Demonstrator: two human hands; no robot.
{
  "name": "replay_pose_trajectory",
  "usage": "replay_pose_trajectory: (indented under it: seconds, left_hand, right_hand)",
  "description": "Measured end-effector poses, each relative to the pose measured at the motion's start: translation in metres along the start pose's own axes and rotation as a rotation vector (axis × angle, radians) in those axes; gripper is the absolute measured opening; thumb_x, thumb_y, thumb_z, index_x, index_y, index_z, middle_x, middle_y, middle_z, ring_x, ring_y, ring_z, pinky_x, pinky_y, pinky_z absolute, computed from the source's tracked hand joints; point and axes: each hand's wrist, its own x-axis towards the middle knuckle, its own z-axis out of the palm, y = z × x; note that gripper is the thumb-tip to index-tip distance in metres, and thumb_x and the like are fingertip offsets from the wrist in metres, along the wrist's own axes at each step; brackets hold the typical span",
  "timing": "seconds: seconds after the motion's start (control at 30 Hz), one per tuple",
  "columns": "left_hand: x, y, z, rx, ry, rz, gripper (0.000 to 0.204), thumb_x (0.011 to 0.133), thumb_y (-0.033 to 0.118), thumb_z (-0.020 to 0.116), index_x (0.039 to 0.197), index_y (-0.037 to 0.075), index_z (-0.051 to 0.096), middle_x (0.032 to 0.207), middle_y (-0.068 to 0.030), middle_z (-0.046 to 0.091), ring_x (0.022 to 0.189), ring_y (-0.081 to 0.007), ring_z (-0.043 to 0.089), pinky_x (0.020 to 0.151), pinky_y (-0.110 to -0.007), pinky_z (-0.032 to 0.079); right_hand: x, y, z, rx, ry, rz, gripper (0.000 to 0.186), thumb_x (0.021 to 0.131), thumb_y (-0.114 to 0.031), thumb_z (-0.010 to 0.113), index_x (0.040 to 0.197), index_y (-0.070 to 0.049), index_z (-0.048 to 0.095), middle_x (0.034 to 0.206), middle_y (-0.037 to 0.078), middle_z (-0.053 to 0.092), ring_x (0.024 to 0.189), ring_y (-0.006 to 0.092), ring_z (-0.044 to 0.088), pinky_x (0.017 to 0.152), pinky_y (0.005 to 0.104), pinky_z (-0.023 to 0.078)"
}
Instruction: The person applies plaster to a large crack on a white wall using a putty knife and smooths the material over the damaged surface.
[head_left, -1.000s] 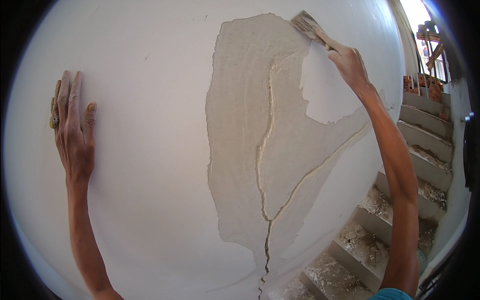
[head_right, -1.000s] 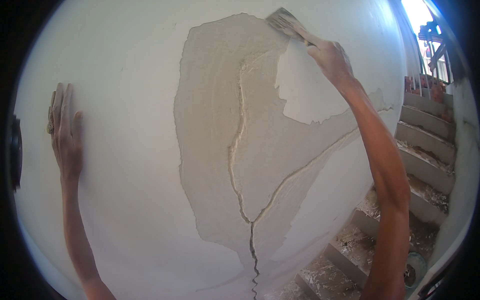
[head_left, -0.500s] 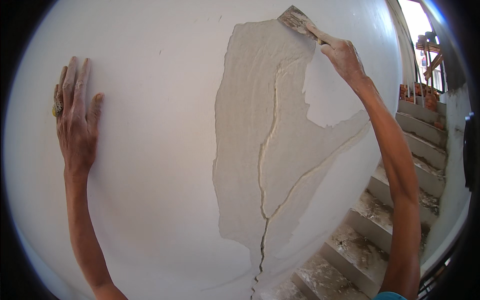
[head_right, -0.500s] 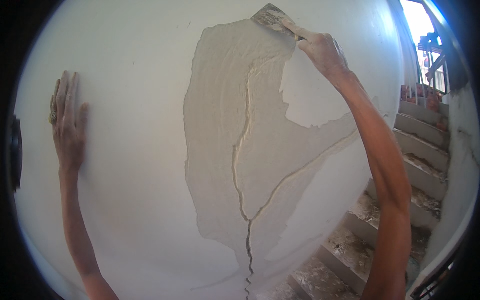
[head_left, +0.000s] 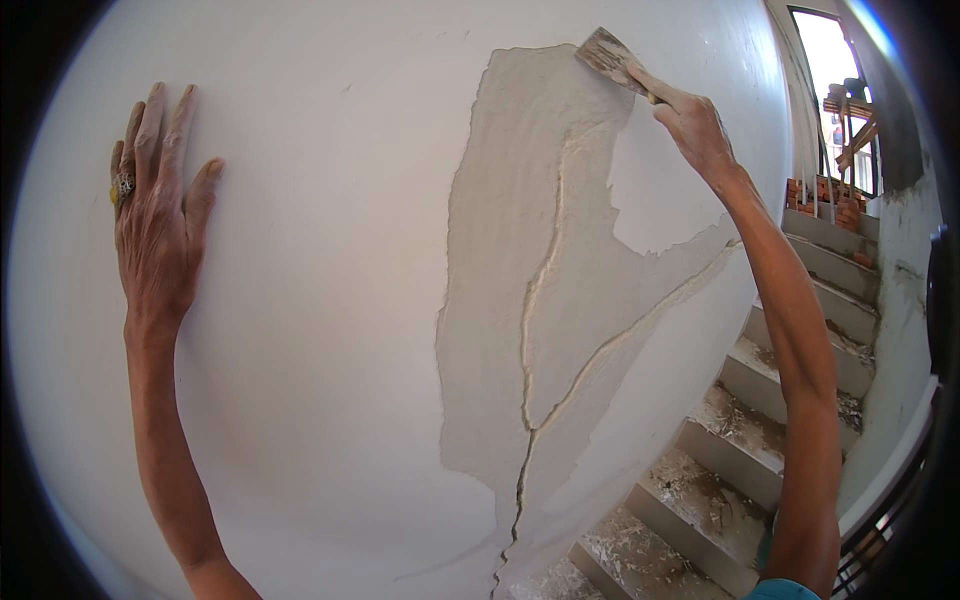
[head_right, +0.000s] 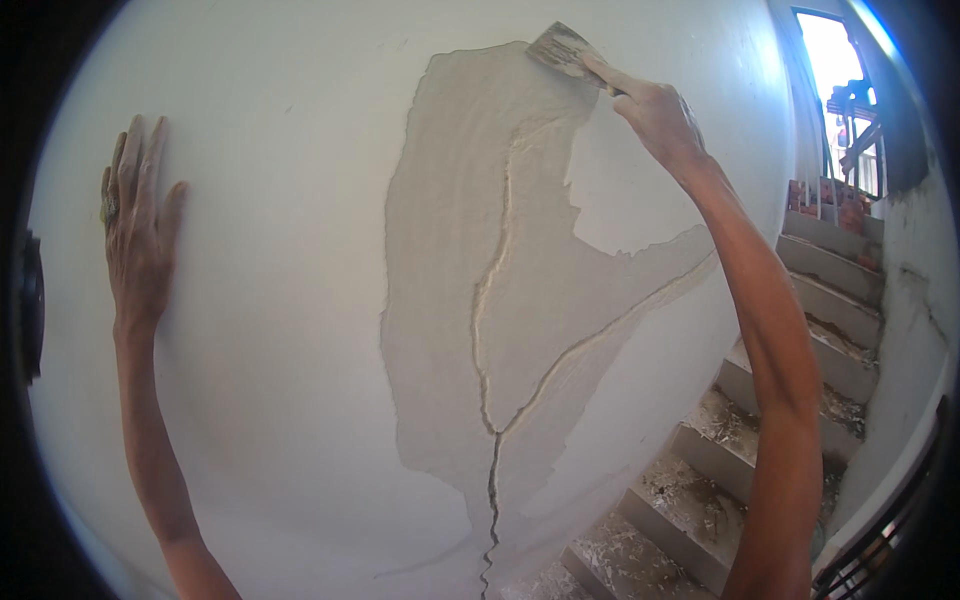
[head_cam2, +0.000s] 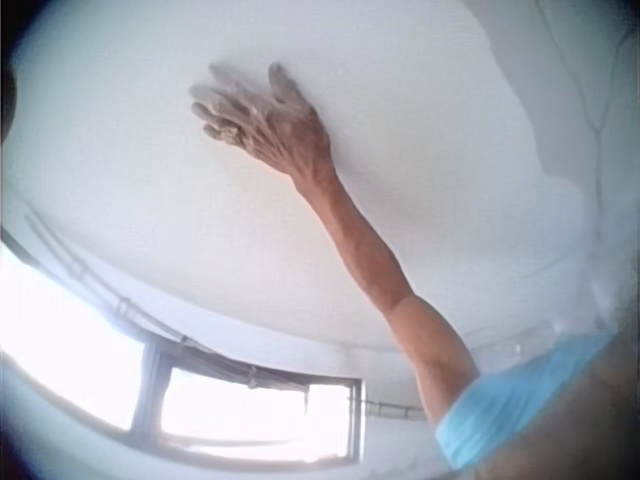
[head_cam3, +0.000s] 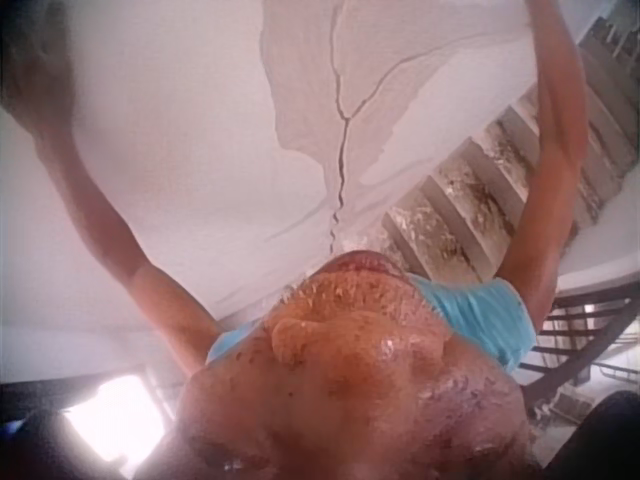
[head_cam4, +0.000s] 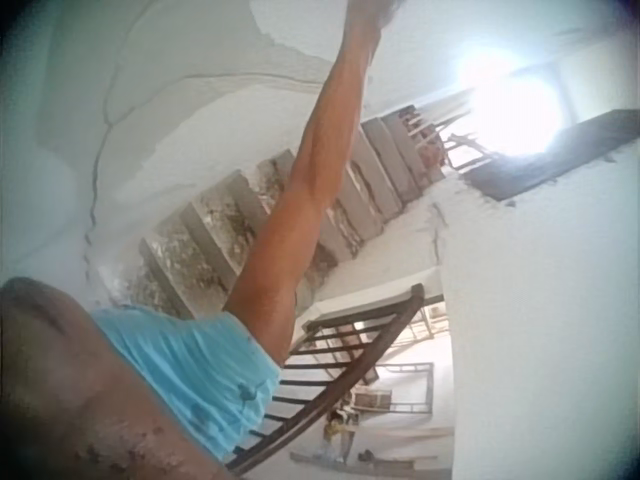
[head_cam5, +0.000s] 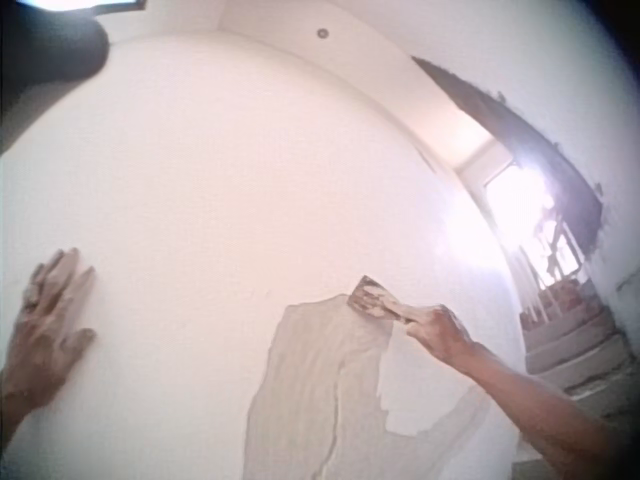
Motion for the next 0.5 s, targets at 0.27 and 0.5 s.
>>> replay_pose_trajectory:
  seconds: [0.27,0.5]
  left_hand:
    - [0.001,-0.001,0.000,0.047,0.005,0.012,0.054,0.105,0.039,0.052,0.157,0.028,0.041,0.166,0.0003,0.035,0.155,-0.0212,0.027,0.130,-0.044,0.019]
    - [0.003,0.010,-0.002,0.045,0.001,-0.021,0.054,0.105,0.039,0.052,0.157,0.028,0.041,0.165,0.0004,0.036,0.154,-0.0204,0.028,0.130,-0.043,0.019]
  right_hand:
    - [0.016,-0.025,-0.001,0.053,-0.035,-0.025,0.057,0.091,-0.006,0.050,0.145,-0.019,0.060,0.131,0.012,0.071,0.081,0.0163,0.062,0.088,0.0328,0.054]
    - [0.007,-0.004,0.012,0.089,0.075,-0.157,0.058,0.090,-0.013,0.051,0.146,-0.027,0.058,0.130,0.013,0.069,0.104,0.0286,0.072,0.098,0.0380,0.052]
